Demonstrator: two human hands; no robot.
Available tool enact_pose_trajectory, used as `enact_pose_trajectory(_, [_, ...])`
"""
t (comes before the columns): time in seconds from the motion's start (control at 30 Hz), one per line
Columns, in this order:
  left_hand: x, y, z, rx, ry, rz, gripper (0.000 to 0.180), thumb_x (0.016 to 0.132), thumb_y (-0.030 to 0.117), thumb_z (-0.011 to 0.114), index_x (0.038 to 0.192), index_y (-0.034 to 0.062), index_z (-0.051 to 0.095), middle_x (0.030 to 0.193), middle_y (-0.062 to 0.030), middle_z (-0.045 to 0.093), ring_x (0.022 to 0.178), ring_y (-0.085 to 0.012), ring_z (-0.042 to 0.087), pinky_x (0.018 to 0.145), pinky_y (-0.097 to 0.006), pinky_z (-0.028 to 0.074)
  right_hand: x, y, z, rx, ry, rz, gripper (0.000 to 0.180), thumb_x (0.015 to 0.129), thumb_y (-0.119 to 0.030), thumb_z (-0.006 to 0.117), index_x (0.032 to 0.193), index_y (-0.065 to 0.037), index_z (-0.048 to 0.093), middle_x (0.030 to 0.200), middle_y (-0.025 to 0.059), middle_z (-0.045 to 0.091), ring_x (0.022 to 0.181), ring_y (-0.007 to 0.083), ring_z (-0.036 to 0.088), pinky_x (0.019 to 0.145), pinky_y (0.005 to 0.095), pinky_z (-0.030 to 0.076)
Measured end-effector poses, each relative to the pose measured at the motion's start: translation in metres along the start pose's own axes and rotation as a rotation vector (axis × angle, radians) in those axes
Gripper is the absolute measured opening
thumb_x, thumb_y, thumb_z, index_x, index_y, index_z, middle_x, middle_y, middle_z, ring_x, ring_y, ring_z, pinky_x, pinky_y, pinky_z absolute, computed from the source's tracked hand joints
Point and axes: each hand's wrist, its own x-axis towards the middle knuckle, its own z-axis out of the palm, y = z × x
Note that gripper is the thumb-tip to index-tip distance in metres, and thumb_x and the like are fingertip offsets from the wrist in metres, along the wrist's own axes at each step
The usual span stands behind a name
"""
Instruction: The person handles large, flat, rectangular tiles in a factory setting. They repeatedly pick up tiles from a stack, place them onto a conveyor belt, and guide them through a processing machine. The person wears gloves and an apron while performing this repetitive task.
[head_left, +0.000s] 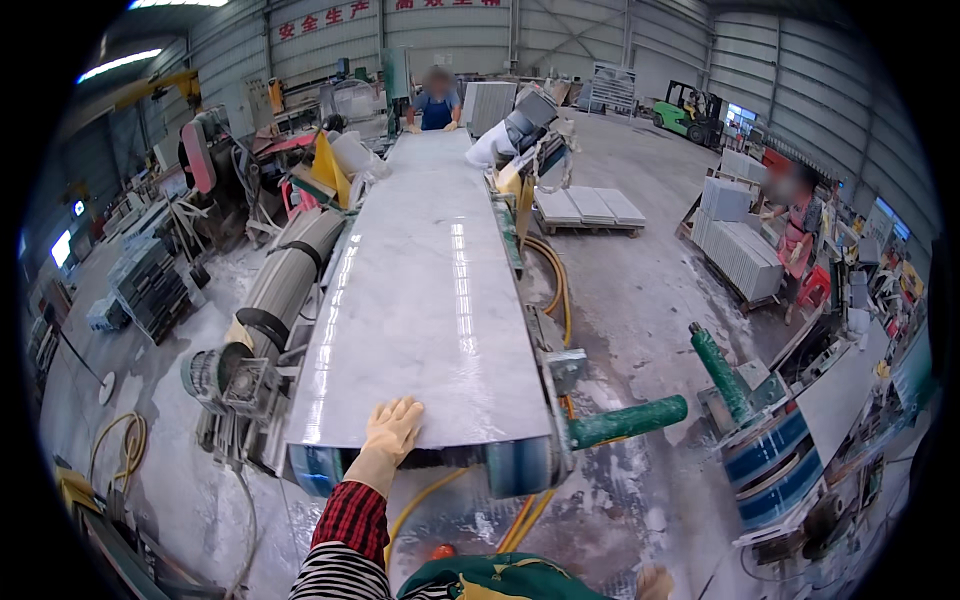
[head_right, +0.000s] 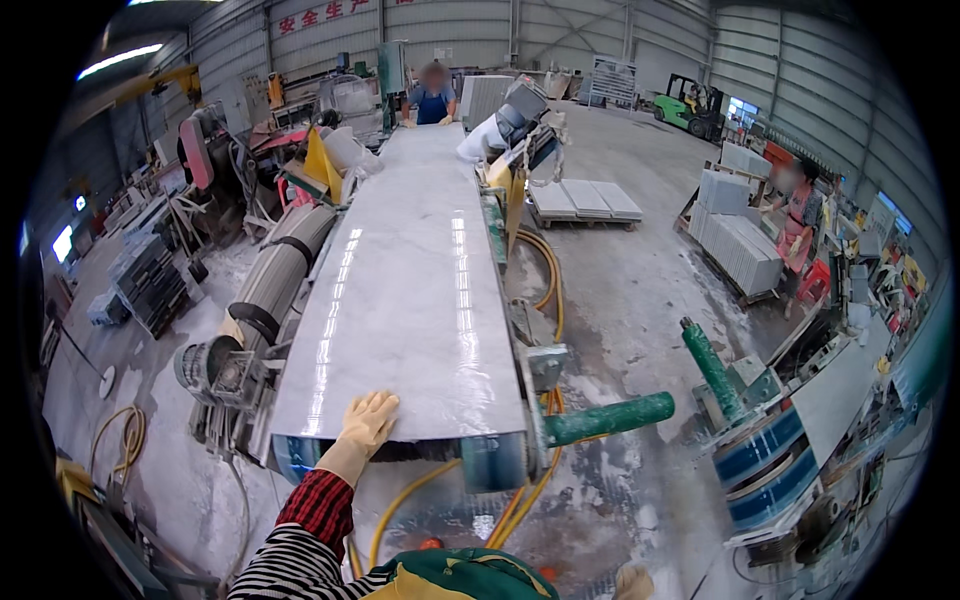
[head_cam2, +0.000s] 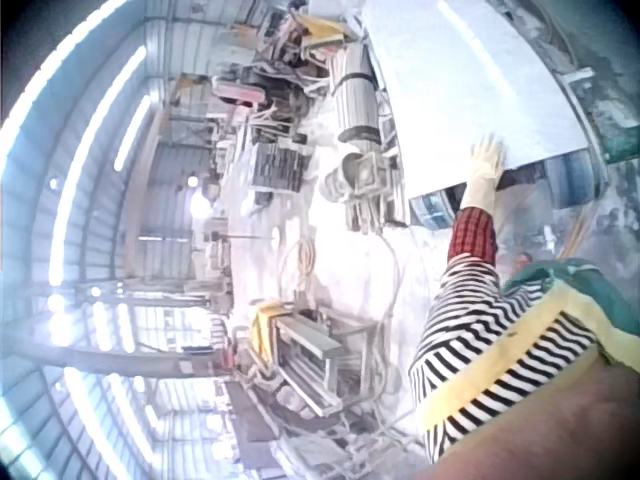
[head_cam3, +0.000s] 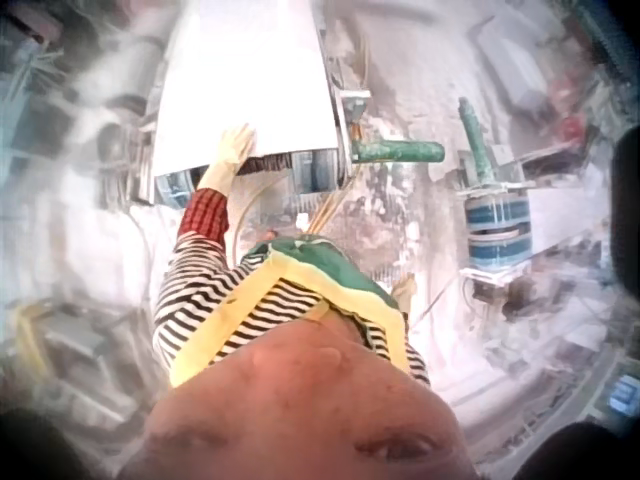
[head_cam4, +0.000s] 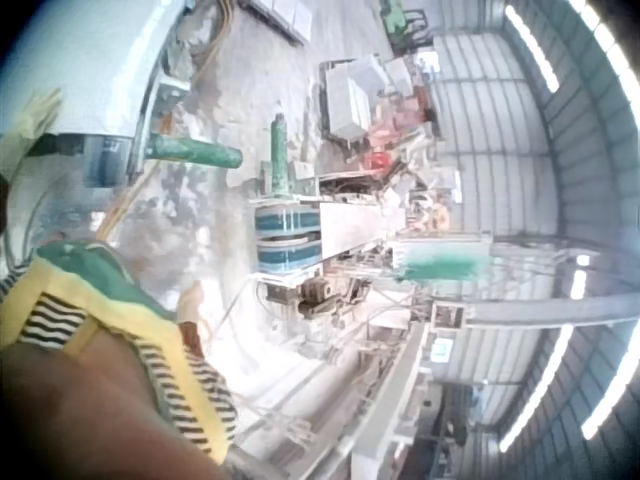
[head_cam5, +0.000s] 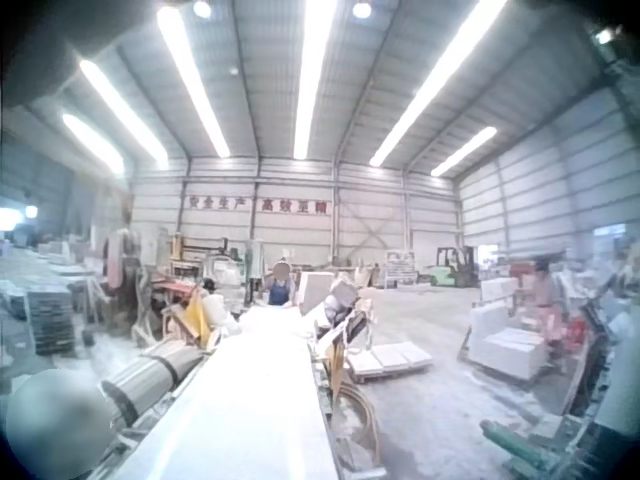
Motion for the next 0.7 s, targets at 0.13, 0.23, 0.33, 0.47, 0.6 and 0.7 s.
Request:
enact_pose_trajectory(0.13, [-0.014, -0.075, -0.023, 0.008, -0.039, -0.029, 0.040, 0.093, 0.026, 0.066, 0.132, 0.0186, 0.058, 0.138, -0.0048, 0.060, 0.129, -0.0262, 0.054, 0.106, -0.048, 0.038, 0.033, 0.057, 0.072, -0.425, -0.989, -0.411, 0.034, 0.101, -0.015, 0.063, 0.130, 0.002, 0.058, 0.119, 0.0286, 0.070, 0.099, 0.0377, 0.073, 0.083, 0.0446, 0.062])
enact_pose_trajectory(0.23, [-0.041, -0.124, -0.041, 0.068, -0.070, -0.081, 0.041, 0.094, 0.027, 0.065, 0.134, 0.0181, 0.058, 0.141, -0.0061, 0.059, 0.133, -0.0279, 0.052, 0.110, -0.049, 0.037, -0.097, 0.106, 0.205, -0.426, -0.638, -0.085, 0.036, 0.107, -0.022, 0.048, 0.128, 0.004, 0.062, 0.118, 0.0263, 0.071, 0.098, 0.0350, 0.073, 0.088, 0.0437, 0.060])
enact_pose_trajectory(0.33, [-0.065, -0.143, -0.030, -0.015, -0.060, -0.111, 0.041, 0.096, 0.027, 0.063, 0.135, 0.0172, 0.058, 0.143, -0.0079, 0.058, 0.138, -0.0295, 0.050, 0.114, -0.050, 0.036, -0.198, 0.129, 0.273, -0.784, -0.793, -0.227, 0.041, 0.108, -0.029, 0.057, 0.136, 0.001, 0.063, 0.117, 0.0213, 0.075, 0.096, 0.0278, 0.075, 0.088, 0.0352, 0.061])
enact_pose_trajectory(0.47, [-0.064, -0.142, -0.036, -0.104, 0.017, -0.096, 0.041, 0.097, 0.026, 0.062, 0.136, 0.0151, 0.057, 0.145, -0.0088, 0.057, 0.139, -0.0306, 0.049, 0.116, -0.051, 0.035, -0.238, 0.162, 0.306, -0.968, -0.958, -0.170, 0.044, 0.107, -0.033, 0.061, 0.138, -0.002, 0.064, 0.117, 0.0179, 0.076, 0.098, 0.0240, 0.075, 0.089, 0.0328, 0.060])
enact_pose_trajectory(0.6, [-0.061, -0.137, -0.049, -0.166, 0.041, -0.101, 0.041, 0.096, 0.026, 0.063, 0.134, 0.0135, 0.058, 0.144, -0.0084, 0.058, 0.137, -0.0303, 0.051, 0.115, -0.051, 0.036, -0.240, 0.183, 0.310, -1.162, -0.992, -0.138, 0.044, 0.107, -0.034, 0.061, 0.137, -0.001, 0.064, 0.117, 0.0173, 0.076, 0.097, 0.0223, 0.075, 0.089, 0.0316, 0.060])
enact_pose_trajectory(0.7, [-0.061, -0.138, -0.052, -0.181, 0.119, -0.088, 0.040, 0.090, 0.021, 0.068, 0.129, 0.0118, 0.060, 0.134, -0.0067, 0.061, 0.124, -0.0281, 0.055, 0.103, -0.047, 0.042, -0.250, 0.192, 0.311, -1.165, -0.983, -0.112, 0.044, 0.107, -0.032, 0.062, 0.137, 0.000, 0.064, 0.115, 0.0186, 0.076, 0.097, 0.0232, 0.075, 0.090, 0.0333, 0.061])
